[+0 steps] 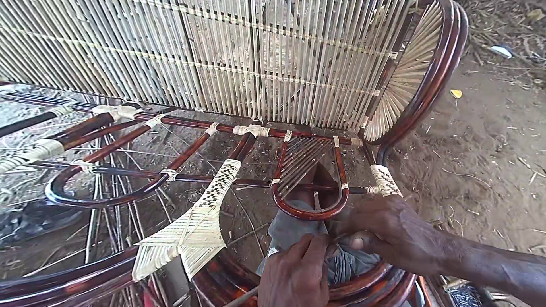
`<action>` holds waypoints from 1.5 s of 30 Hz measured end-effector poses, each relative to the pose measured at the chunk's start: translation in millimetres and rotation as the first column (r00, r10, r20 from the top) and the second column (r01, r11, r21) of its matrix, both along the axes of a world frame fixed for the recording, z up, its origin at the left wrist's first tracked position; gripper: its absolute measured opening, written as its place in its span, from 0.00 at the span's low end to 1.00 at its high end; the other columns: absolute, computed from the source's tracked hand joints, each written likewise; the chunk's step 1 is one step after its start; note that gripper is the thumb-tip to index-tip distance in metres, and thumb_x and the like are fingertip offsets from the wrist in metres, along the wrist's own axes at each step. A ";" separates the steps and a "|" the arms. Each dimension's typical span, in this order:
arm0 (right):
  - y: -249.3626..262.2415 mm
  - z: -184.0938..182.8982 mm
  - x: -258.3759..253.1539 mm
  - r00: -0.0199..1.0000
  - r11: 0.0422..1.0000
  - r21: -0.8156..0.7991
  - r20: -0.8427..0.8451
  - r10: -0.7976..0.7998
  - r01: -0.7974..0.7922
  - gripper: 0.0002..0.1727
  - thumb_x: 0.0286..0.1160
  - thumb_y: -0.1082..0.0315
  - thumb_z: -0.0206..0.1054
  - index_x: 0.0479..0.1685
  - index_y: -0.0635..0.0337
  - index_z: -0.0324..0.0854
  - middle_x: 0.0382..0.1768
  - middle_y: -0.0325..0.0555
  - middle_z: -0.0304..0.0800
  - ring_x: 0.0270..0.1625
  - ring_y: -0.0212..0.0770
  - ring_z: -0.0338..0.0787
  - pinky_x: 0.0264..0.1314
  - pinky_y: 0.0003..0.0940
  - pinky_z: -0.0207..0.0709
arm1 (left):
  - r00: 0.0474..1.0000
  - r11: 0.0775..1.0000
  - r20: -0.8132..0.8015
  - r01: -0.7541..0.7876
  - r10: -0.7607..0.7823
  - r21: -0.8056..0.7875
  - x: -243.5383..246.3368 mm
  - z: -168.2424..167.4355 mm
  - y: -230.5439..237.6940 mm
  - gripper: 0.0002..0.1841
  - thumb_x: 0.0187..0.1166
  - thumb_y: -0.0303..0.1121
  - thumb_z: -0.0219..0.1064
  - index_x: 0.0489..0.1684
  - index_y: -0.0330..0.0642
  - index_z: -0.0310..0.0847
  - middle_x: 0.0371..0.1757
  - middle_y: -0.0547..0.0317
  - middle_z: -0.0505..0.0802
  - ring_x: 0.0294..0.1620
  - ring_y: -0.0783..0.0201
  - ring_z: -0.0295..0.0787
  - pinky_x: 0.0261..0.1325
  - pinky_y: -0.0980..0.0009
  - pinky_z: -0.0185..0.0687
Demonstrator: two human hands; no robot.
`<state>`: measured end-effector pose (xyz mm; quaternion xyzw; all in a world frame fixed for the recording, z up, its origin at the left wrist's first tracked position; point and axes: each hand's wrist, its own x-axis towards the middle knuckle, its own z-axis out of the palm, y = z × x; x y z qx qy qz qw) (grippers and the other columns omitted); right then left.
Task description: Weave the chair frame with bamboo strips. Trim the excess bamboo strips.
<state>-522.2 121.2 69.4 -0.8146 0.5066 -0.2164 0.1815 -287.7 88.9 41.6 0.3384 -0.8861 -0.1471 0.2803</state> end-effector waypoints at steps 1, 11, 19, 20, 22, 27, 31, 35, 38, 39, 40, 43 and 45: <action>0.9 -1.4 -2.1 0.993 0.998 0.066 0.121 -0.001 -0.007 0.36 0.92 0.38 0.39 0.40 0.46 0.92 0.25 0.28 0.87 0.29 0.24 0.84 0.32 0.28 0.76 | 0.999 0.999 -0.018 0.030 -0.030 0.032 2.5 5.2 1.5 0.18 0.89 0.44 0.56 0.41 0.45 0.91 0.25 0.59 0.88 0.18 0.65 0.83 0.16 0.70 0.73; -0.9 -1.2 5.0 0.535 0.889 0.229 0.845 0.020 -0.396 0.29 0.92 0.44 0.49 0.33 0.57 0.83 0.26 0.24 0.80 0.30 0.10 0.73 0.31 0.08 0.63 | 0.922 0.903 -0.277 0.343 -0.271 0.258 13.4 32.2 -7.2 0.23 0.92 0.46 0.53 0.40 0.36 0.88 0.26 0.53 0.88 0.27 0.69 0.83 0.31 0.79 0.76; -8.4 -6.8 -19.5 0.894 0.959 -0.217 -0.443 0.071 -0.184 0.17 0.83 0.55 0.60 0.28 0.52 0.83 0.17 0.36 0.76 0.17 0.38 0.81 0.13 0.35 0.71 | 0.988 0.986 0.133 0.061 -0.082 0.154 16.8 -3.8 -20.6 0.23 0.89 0.51 0.53 0.45 0.49 0.93 0.30 0.60 0.92 0.25 0.60 0.91 0.23 0.61 0.85; -9.8 -8.2 -28.7 0.872 0.969 -0.202 -0.489 0.029 -0.146 0.16 0.82 0.55 0.60 0.28 0.52 0.83 0.16 0.37 0.76 0.16 0.39 0.81 0.12 0.36 0.71 | 0.985 0.990 0.164 0.035 -0.057 0.138 24.2 -6.1 -25.4 0.23 0.89 0.51 0.52 0.46 0.49 0.93 0.31 0.59 0.93 0.25 0.59 0.91 0.23 0.59 0.86; -11.1 -9.8 -45.2 0.832 0.983 -0.167 -0.554 -0.031 -0.075 0.17 0.83 0.54 0.60 0.27 0.52 0.82 0.15 0.37 0.74 0.14 0.41 0.80 0.12 0.38 0.70 | 0.980 0.991 0.193 0.027 -0.052 0.133 44.1 -10.3 -35.3 0.25 0.89 0.52 0.51 0.45 0.47 0.93 0.31 0.58 0.93 0.26 0.58 0.92 0.24 0.58 0.86; -10.2 -12.9 -48.5 0.820 0.993 -0.116 -0.570 -0.050 -0.019 0.18 0.82 0.52 0.63 0.26 0.51 0.81 0.14 0.37 0.74 0.15 0.40 0.81 0.13 0.37 0.70 | 0.959 0.980 0.282 -0.025 -0.032 0.198 76.9 -2.5 -37.5 0.24 0.90 0.52 0.52 0.50 0.46 0.93 0.38 0.54 0.95 0.31 0.54 0.94 0.28 0.53 0.87; -18.7 -23.5 -61.5 0.912 0.985 -0.162 -0.410 -0.016 -0.055 0.19 0.83 0.48 0.59 0.31 0.48 0.85 0.20 0.34 0.79 0.23 0.37 0.84 0.22 0.35 0.76 | 0.959 0.987 0.283 -0.071 0.028 0.142 88.0 0.5 -35.2 0.24 0.91 0.51 0.52 0.44 0.45 0.92 0.33 0.54 0.94 0.26 0.55 0.92 0.23 0.54 0.83; -11.8 -25.4 -18.6 0.976 0.990 -0.137 -0.219 -0.011 -0.020 0.18 0.82 0.46 0.60 0.43 0.43 0.91 0.31 0.28 0.88 0.33 0.28 0.88 0.31 0.30 0.82 | 0.972 0.999 0.234 -0.022 0.013 0.035 74.7 -6.4 -25.9 0.22 0.91 0.48 0.51 0.41 0.45 0.90 0.30 0.55 0.93 0.22 0.58 0.90 0.19 0.61 0.80; -9.3 -12.5 9.9 0.992 0.996 -0.088 -0.128 0.000 -0.011 0.21 0.86 0.45 0.55 0.50 0.41 0.93 0.35 0.26 0.91 0.38 0.26 0.89 0.38 0.28 0.82 | 0.977 0.998 0.215 -0.025 0.013 0.055 63.9 -0.5 -20.6 0.23 0.91 0.48 0.51 0.40 0.45 0.90 0.27 0.56 0.92 0.21 0.59 0.89 0.18 0.62 0.79; -9.5 -9.5 15.1 0.994 0.997 -0.075 -0.110 0.017 -0.025 0.22 0.88 0.45 0.52 0.52 0.41 0.93 0.35 0.27 0.91 0.37 0.26 0.88 0.38 0.28 0.80 | 0.977 0.997 0.215 -0.028 0.012 0.071 62.5 2.6 -19.1 0.23 0.91 0.49 0.50 0.40 0.45 0.90 0.27 0.56 0.92 0.21 0.60 0.88 0.19 0.62 0.79; -9.6 -7.1 18.5 0.994 0.997 -0.059 -0.100 0.037 -0.043 0.24 0.90 0.45 0.50 0.54 0.41 0.93 0.34 0.28 0.90 0.37 0.27 0.88 0.37 0.27 0.80 | 0.976 0.996 0.217 -0.027 0.009 0.082 61.6 5.8 -18.5 0.23 0.91 0.49 0.50 0.39 0.46 0.90 0.27 0.57 0.92 0.21 0.60 0.88 0.18 0.62 0.78; -8.5 -3.9 22.6 0.993 0.998 -0.030 -0.108 0.051 -0.054 0.24 0.90 0.44 0.50 0.54 0.41 0.92 0.34 0.29 0.89 0.36 0.28 0.88 0.34 0.28 0.79 | 0.976 0.992 0.218 -0.032 0.004 0.125 59.7 12.1 -16.2 0.24 0.91 0.50 0.50 0.37 0.46 0.89 0.26 0.58 0.91 0.21 0.60 0.88 0.19 0.62 0.77; -7.9 -6.7 24.7 0.989 0.992 -0.118 -0.149 0.027 -0.045 0.22 0.86 0.44 0.54 0.51 0.42 0.92 0.32 0.28 0.89 0.33 0.28 0.87 0.32 0.27 0.78 | 0.976 0.983 0.218 -0.036 -0.004 0.181 56.6 16.8 -15.3 0.24 0.91 0.50 0.51 0.37 0.46 0.90 0.24 0.58 0.91 0.21 0.59 0.88 0.20 0.61 0.79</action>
